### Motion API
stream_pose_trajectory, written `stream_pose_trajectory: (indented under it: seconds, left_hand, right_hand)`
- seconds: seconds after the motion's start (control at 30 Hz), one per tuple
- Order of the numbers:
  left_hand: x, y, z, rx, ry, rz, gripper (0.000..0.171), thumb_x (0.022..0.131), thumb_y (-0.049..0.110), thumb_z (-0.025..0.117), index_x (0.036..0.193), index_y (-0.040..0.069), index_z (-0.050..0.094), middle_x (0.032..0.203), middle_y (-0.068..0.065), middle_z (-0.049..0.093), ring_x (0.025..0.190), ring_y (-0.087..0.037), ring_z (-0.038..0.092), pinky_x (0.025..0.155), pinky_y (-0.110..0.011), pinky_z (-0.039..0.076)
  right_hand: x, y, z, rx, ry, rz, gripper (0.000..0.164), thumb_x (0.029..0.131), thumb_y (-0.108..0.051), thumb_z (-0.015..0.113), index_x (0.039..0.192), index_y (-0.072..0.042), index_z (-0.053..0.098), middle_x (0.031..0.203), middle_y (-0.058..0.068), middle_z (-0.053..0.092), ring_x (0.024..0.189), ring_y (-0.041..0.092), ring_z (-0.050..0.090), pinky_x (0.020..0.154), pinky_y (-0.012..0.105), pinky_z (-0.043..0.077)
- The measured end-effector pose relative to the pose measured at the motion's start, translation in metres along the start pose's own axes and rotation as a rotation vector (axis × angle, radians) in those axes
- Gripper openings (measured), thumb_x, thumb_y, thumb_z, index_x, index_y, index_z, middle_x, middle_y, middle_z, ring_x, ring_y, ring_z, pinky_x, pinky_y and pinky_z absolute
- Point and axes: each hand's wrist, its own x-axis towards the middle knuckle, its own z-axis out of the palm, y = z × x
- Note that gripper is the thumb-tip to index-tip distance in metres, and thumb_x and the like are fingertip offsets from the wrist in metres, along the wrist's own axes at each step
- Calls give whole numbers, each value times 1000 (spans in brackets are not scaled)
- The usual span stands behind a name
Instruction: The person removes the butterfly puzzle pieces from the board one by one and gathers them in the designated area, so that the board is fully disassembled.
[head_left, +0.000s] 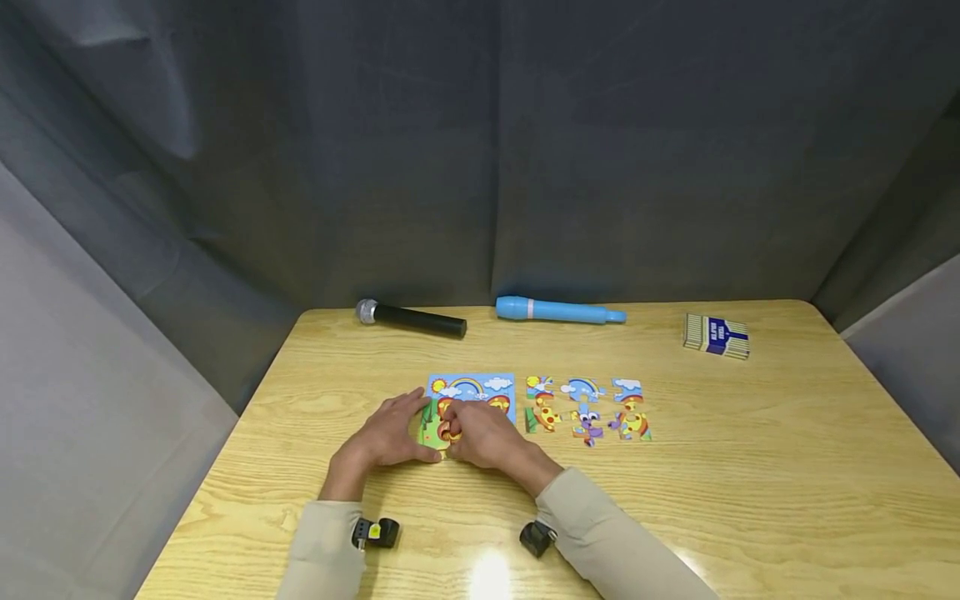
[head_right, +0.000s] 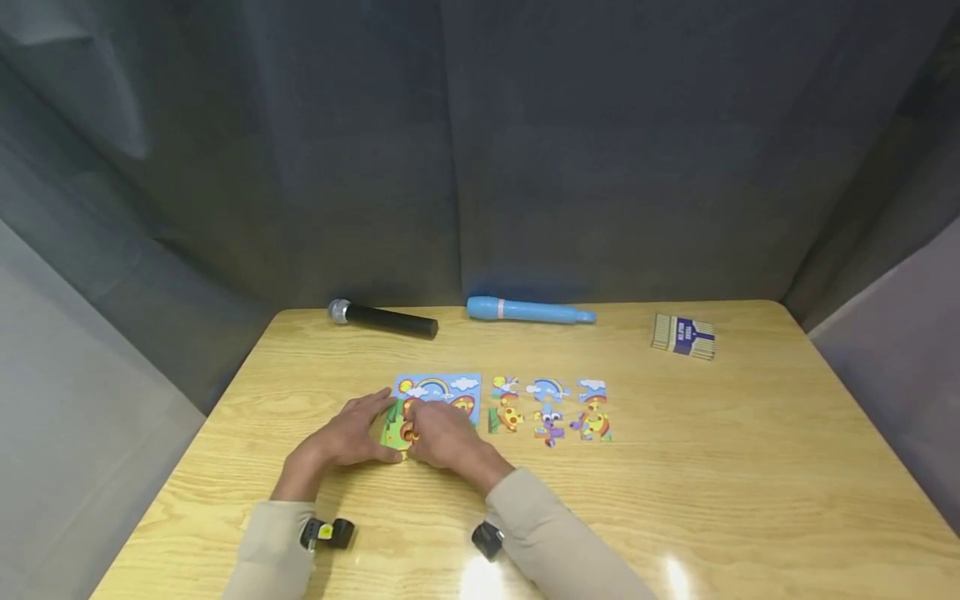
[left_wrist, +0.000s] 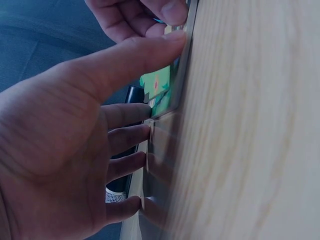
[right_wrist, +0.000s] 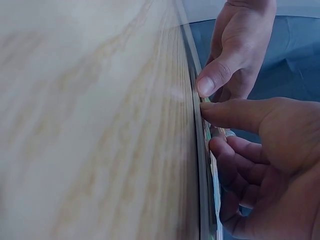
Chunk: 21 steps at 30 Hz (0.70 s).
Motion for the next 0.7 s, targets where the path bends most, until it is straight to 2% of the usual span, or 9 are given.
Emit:
stream_pose_trajectory:
  seconds: [0.2, 0.4, 0.63, 0.7]
  left_hand:
    - [0, 0, 1, -4, -1, -3, 96, 69, 47, 83, 149, 15, 40, 161, -5, 26, 147, -32, 23, 115, -57, 28]
    - [0, 2, 0, -1, 0, -7, 96, 70, 48, 83, 149, 16, 39, 161, -4, 25, 148, -31, 22, 115, -57, 27]
    - [0, 1, 1, 6, 2, -6, 96, 70, 47, 83, 149, 15, 40, 161, -4, 25, 148, -31, 23, 115, -57, 27]
    - [0, 0, 1, 6, 2, -5, 96, 70, 47, 83, 149, 15, 40, 161, -4, 25, 148, -31, 22, 115, -57, 27]
  right_hand:
    - [-1, 1, -3, 19, 14, 9, 35, 74, -17, 80, 106, -13, 65, 85, -5, 64, 75, 6, 55, 68, 24, 46]
    - [-8, 7, -9, 11, 66, 33, 40, 74, -22, 78, 110, -13, 64, 90, -2, 61, 76, 9, 52, 67, 27, 45]
    - [-22, 19, -14, -40, 86, 42, 40, 75, -35, 78, 110, -20, 66, 104, -2, 60, 91, 16, 58, 80, 41, 48]
    - [-25, 22, -16, -29, 88, 36, 40, 76, -35, 79, 110, -20, 66, 104, -1, 60, 90, 16, 58, 79, 41, 48]
